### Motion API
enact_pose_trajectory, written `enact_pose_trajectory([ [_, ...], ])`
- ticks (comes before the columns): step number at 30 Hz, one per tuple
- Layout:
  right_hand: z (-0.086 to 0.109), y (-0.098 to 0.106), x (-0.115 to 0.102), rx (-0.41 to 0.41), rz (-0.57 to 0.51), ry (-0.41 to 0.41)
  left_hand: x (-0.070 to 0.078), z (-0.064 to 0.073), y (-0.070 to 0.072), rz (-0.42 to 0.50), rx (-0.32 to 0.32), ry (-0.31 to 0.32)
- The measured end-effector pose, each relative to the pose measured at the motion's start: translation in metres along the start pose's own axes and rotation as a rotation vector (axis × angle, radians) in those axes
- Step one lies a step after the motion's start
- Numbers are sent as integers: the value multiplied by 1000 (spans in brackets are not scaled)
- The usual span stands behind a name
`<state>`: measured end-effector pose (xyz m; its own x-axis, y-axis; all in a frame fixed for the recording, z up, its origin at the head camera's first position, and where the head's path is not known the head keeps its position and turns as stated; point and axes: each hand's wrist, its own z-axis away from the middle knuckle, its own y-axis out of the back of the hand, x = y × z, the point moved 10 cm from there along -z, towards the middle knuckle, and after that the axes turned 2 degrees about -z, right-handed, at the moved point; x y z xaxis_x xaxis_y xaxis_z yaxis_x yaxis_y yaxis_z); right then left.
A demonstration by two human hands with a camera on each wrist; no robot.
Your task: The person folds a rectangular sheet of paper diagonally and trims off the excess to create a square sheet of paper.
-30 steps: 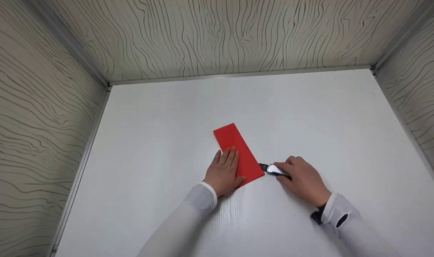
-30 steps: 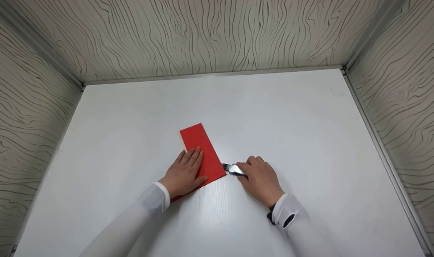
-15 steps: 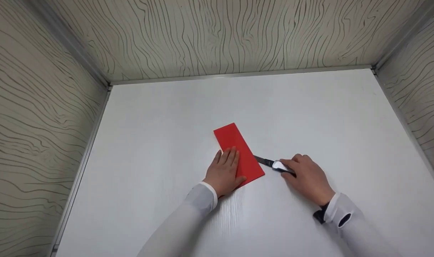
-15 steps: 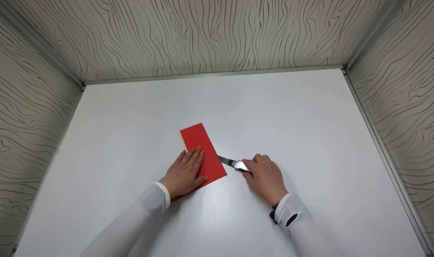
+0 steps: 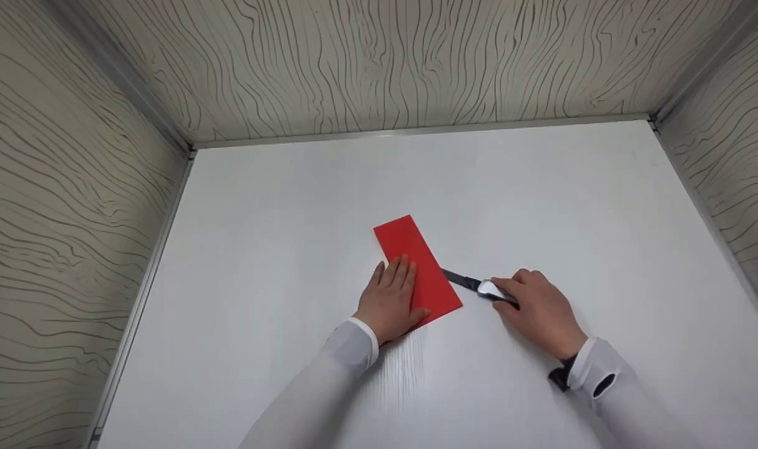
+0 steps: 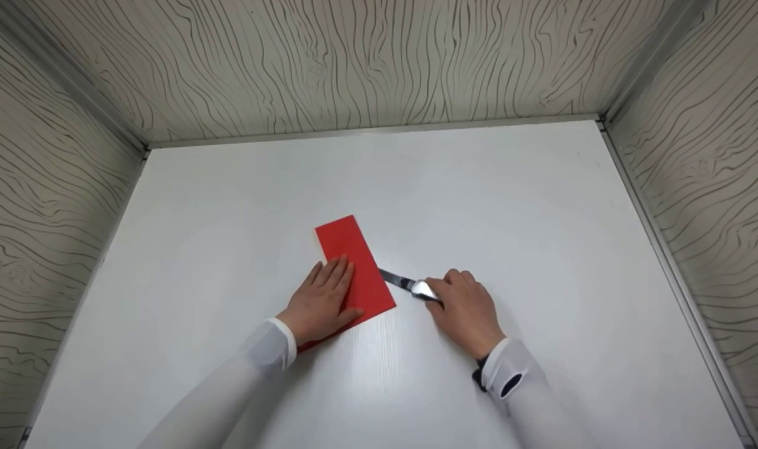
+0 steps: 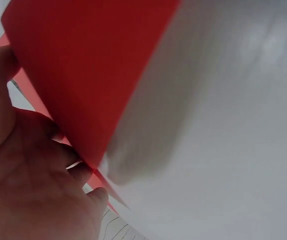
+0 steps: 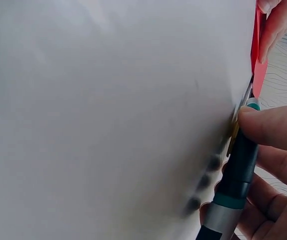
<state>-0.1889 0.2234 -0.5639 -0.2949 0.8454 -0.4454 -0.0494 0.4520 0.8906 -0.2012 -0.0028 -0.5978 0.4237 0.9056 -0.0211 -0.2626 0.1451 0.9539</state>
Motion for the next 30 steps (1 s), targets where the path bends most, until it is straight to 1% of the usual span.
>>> enact_pose_trajectory([
  [5,0,-1,0,-7,-4,-10,-1,0,-2,11,-7,-3],
  [9,-2,-3,-4,-13,-5,1,-1,-1,-2,12,-11,-11],
  [17,-12,-11,-15,-33,-8,27,1,-1,-2,11,-38,-44],
  [24,-21,-12,-21,-31,8,45,2,-1,-3,16,-70,-62],
  [30,-25,-15,-21,-60,8,34,1,0,-1,32,-68,-68],
])
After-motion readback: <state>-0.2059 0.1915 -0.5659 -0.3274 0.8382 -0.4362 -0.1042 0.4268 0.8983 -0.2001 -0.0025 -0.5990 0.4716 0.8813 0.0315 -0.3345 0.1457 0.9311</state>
